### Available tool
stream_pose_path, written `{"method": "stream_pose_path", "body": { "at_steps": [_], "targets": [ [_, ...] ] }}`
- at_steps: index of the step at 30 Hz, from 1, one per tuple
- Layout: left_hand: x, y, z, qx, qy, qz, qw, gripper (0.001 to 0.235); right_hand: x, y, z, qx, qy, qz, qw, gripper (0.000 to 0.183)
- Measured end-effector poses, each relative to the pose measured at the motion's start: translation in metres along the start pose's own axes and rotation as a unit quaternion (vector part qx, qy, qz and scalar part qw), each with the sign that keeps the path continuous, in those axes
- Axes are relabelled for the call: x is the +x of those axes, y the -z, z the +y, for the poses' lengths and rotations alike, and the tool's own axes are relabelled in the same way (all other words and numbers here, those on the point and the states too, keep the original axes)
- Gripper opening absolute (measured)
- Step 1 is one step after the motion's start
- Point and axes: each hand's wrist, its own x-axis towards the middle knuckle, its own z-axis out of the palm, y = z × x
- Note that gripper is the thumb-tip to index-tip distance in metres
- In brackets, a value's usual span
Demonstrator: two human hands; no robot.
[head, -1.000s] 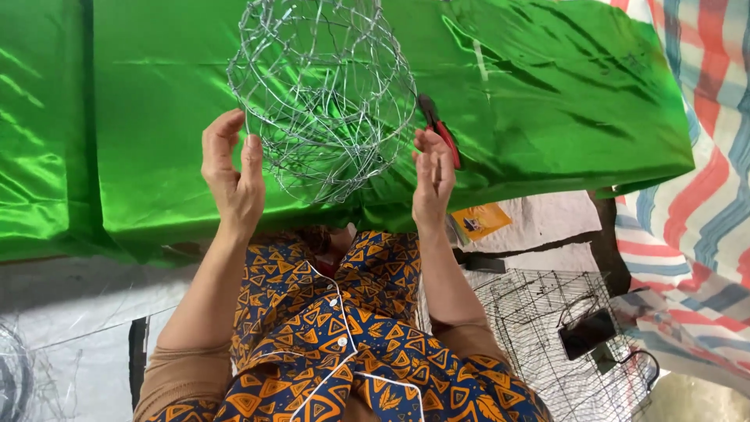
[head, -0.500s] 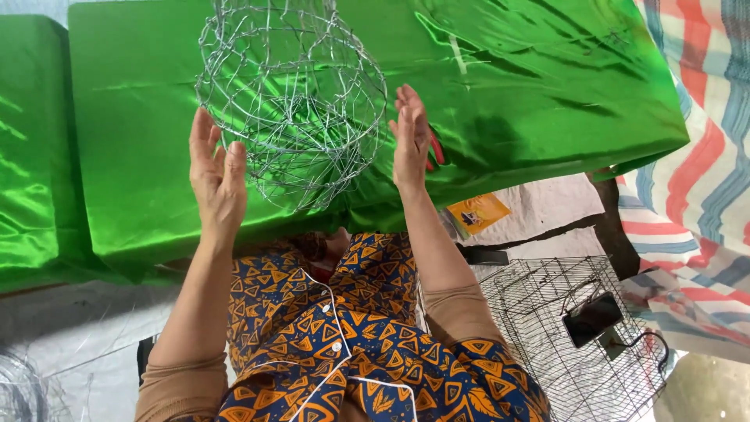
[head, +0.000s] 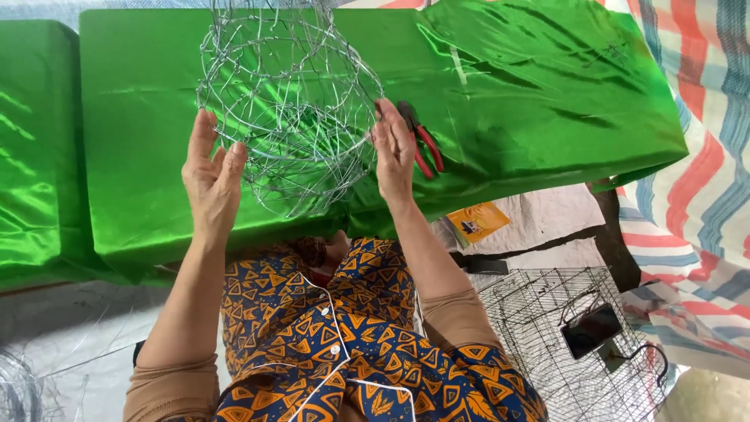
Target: Weaving and intertwining thin metal wires to create a mesh structure
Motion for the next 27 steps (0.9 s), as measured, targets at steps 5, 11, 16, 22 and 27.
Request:
{"method": "stream_pose_path", "body": {
  "at_steps": [5,11,16,22,27],
  "targets": [
    [0.004,0.008,-0.010,-0.053,-0.017,0.016,0.998,0.065,-0.015,-0.006,-0.017,-0.027,0.006,0.006,1.000,0.039],
    [0.016,0.031,-0.017,-0.092,-0.047,0.017,0.994,0.065,-0.039,-0.022,-0.039,0.010,0.000,-0.024,1.000,0.044],
    [0.035,0.054,-0.023,-0.170,-0.063,0.014,0.983,0.060,-0.064,-0.041,-0.058,0.022,0.034,-0.074,0.996,0.047],
    [0.043,0.073,-0.031,-0.192,-0.023,0.028,0.981,0.062,-0.089,-0.058,-0.071,-0.026,-0.003,-0.096,0.995,0.047],
    [0.052,0.090,-0.038,-0.167,-0.013,0.011,0.986,0.062,-0.106,-0.065,-0.070,-0.141,0.085,-0.118,0.979,0.051]
  ]
}}
